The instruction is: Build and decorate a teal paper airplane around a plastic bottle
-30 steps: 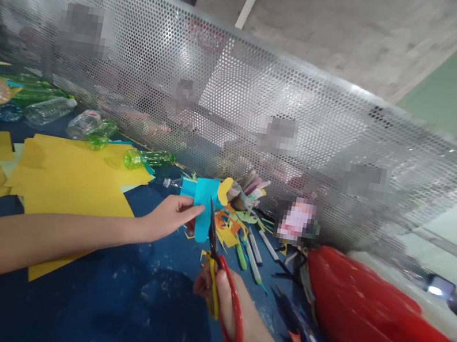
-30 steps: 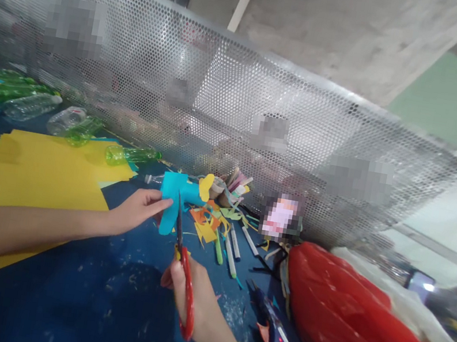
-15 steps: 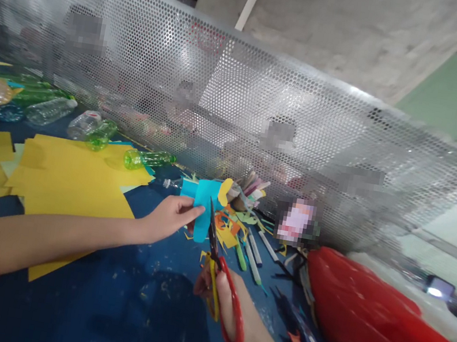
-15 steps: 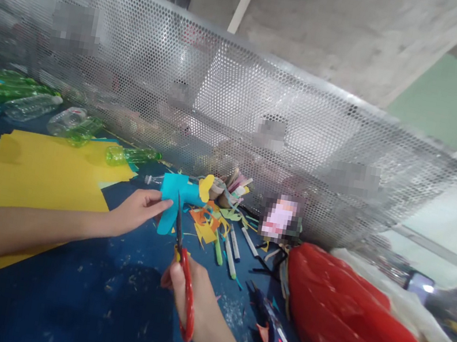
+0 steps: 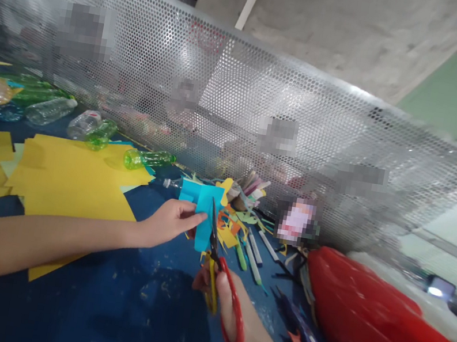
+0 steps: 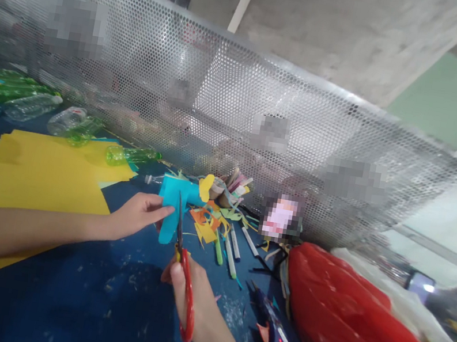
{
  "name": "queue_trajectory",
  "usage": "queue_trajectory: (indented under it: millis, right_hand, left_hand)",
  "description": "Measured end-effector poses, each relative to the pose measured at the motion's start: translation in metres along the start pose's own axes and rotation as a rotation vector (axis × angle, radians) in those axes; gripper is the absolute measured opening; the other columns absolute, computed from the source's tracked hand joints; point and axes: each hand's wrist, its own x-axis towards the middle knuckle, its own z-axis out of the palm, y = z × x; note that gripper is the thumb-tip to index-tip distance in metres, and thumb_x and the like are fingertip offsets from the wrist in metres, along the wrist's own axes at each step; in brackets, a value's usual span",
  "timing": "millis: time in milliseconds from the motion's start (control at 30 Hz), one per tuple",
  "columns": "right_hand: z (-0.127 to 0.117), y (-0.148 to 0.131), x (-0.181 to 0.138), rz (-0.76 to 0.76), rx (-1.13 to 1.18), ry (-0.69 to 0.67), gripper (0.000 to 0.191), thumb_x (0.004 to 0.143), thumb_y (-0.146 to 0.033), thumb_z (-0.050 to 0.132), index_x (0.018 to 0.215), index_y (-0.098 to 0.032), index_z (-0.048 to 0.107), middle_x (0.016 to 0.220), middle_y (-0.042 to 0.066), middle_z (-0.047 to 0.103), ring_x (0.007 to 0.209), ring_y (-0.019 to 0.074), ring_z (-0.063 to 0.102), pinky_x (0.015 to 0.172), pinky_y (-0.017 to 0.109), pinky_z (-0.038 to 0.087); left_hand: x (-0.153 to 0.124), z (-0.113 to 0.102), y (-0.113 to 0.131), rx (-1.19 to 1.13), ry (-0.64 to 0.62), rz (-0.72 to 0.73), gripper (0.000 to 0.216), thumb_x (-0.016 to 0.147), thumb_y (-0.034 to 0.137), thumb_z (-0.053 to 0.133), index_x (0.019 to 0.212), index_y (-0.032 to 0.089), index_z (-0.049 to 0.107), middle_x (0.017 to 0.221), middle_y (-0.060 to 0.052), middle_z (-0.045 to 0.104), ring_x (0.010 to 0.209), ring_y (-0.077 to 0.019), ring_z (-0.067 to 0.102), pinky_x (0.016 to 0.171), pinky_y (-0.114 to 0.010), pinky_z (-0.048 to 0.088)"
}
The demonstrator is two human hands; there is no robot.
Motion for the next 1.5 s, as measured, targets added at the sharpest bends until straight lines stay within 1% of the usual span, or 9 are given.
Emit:
queue_trajectory:
  millis: [133, 233, 400, 533, 767, 1000, 1133, 1267, 1500]
  right_hand:
    - [0.001, 0.003, 0.002, -0.021, 0.028, -0.017, 0.064, 0.088, -0.068, 0.022, 0.078, -0.018, 0.060, 0.081, 0.010, 0.064, 0.078, 0.0230, 0.060, 0.074, 0.033, 0.049]
    - [0.002, 0.003, 0.003, -0.029, 0.036, 0.000, 0.066, 0.086, -0.071, 0.022, 0.074, -0.018, 0.058, 0.077, 0.010, 0.063, 0.074, 0.0223, 0.059, 0.070, 0.032, 0.049]
    - [0.003, 0.001, 0.003, 0.004, 0.087, -0.011, 0.062, 0.083, -0.075, 0.023, 0.066, -0.020, 0.047, 0.059, 0.002, 0.052, 0.054, 0.0155, 0.049, 0.054, 0.028, 0.045]
    - [0.004, -0.001, 0.002, 0.008, 0.137, -0.018, 0.061, 0.082, -0.078, 0.022, 0.067, -0.022, 0.041, 0.053, -0.003, 0.043, 0.045, 0.0118, 0.042, 0.045, 0.026, 0.039]
    - [0.004, -0.002, 0.003, 0.012, 0.129, -0.020, 0.063, 0.078, -0.082, 0.021, 0.065, -0.022, 0.036, 0.052, -0.004, 0.039, 0.042, 0.0098, 0.038, 0.041, 0.025, 0.034]
    - [0.004, 0.001, 0.002, 0.003, 0.129, -0.004, 0.061, 0.079, -0.080, 0.023, 0.066, -0.022, 0.037, 0.051, -0.005, 0.037, 0.042, 0.0090, 0.034, 0.039, 0.023, 0.033]
    - [0.004, 0.001, 0.002, 0.031, 0.159, -0.004, 0.060, 0.079, -0.079, 0.027, 0.067, -0.022, 0.038, 0.053, -0.005, 0.038, 0.042, 0.0084, 0.034, 0.039, 0.023, 0.032]
    - [0.004, 0.000, 0.001, 0.053, 0.159, 0.020, 0.059, 0.079, -0.078, 0.029, 0.068, -0.021, 0.040, 0.054, -0.005, 0.037, 0.042, 0.0078, 0.033, 0.039, 0.023, 0.031]
    - [0.004, 0.002, 0.001, 0.062, 0.162, -0.009, 0.060, 0.078, -0.081, 0.026, 0.069, -0.022, 0.035, 0.054, -0.006, 0.034, 0.041, 0.0073, 0.032, 0.038, 0.022, 0.029]
  left_hand:
    - [-0.001, 0.001, 0.001, -0.056, -0.017, -0.014, 0.034, 0.085, 0.042, 0.055, 0.062, 0.017, 0.059, 0.060, 0.001, 0.062, 0.056, -0.0125, 0.061, 0.059, -0.024, 0.050]
    - [-0.002, 0.003, 0.002, -0.108, -0.023, -0.030, 0.031, 0.085, 0.039, 0.056, 0.064, 0.017, 0.061, 0.060, 0.000, 0.064, 0.055, -0.0123, 0.061, 0.058, -0.024, 0.050]
    - [-0.004, 0.005, 0.006, -0.194, -0.015, -0.074, 0.028, 0.085, 0.033, 0.057, 0.063, 0.017, 0.060, 0.056, 0.001, 0.064, 0.053, -0.0118, 0.061, 0.056, -0.023, 0.049]
    - [-0.003, 0.006, 0.009, -0.215, -0.016, -0.097, 0.030, 0.085, 0.034, 0.058, 0.060, 0.017, 0.059, 0.054, 0.001, 0.062, 0.052, -0.0120, 0.061, 0.056, -0.024, 0.048]
    - [-0.002, 0.006, 0.003, -0.292, -0.021, -0.123, 0.031, 0.083, 0.038, 0.060, 0.062, 0.016, 0.061, 0.056, 0.001, 0.063, 0.052, -0.0120, 0.060, 0.055, -0.024, 0.049]
    - [0.000, 0.005, -0.001, -0.322, -0.039, -0.121, 0.031, 0.081, 0.042, 0.062, 0.066, 0.014, 0.061, 0.058, 0.000, 0.062, 0.053, -0.0115, 0.059, 0.055, -0.024, 0.048]
    - [0.003, 0.003, -0.002, -0.321, -0.007, -0.128, 0.030, 0.078, 0.043, 0.064, 0.076, 0.014, 0.062, 0.065, -0.001, 0.065, 0.058, -0.0129, 0.060, 0.059, -0.027, 0.049]
    - [0.005, 0.002, -0.003, -0.326, 0.011, -0.091, 0.031, 0.078, 0.044, 0.064, 0.086, 0.014, 0.064, 0.070, -0.002, 0.066, 0.061, -0.0144, 0.061, 0.060, -0.027, 0.049]
    - [0.005, 0.002, -0.003, -0.335, 0.011, -0.088, 0.029, 0.079, 0.043, 0.064, 0.084, 0.014, 0.064, 0.069, -0.001, 0.066, 0.060, -0.0135, 0.061, 0.058, -0.026, 0.049]
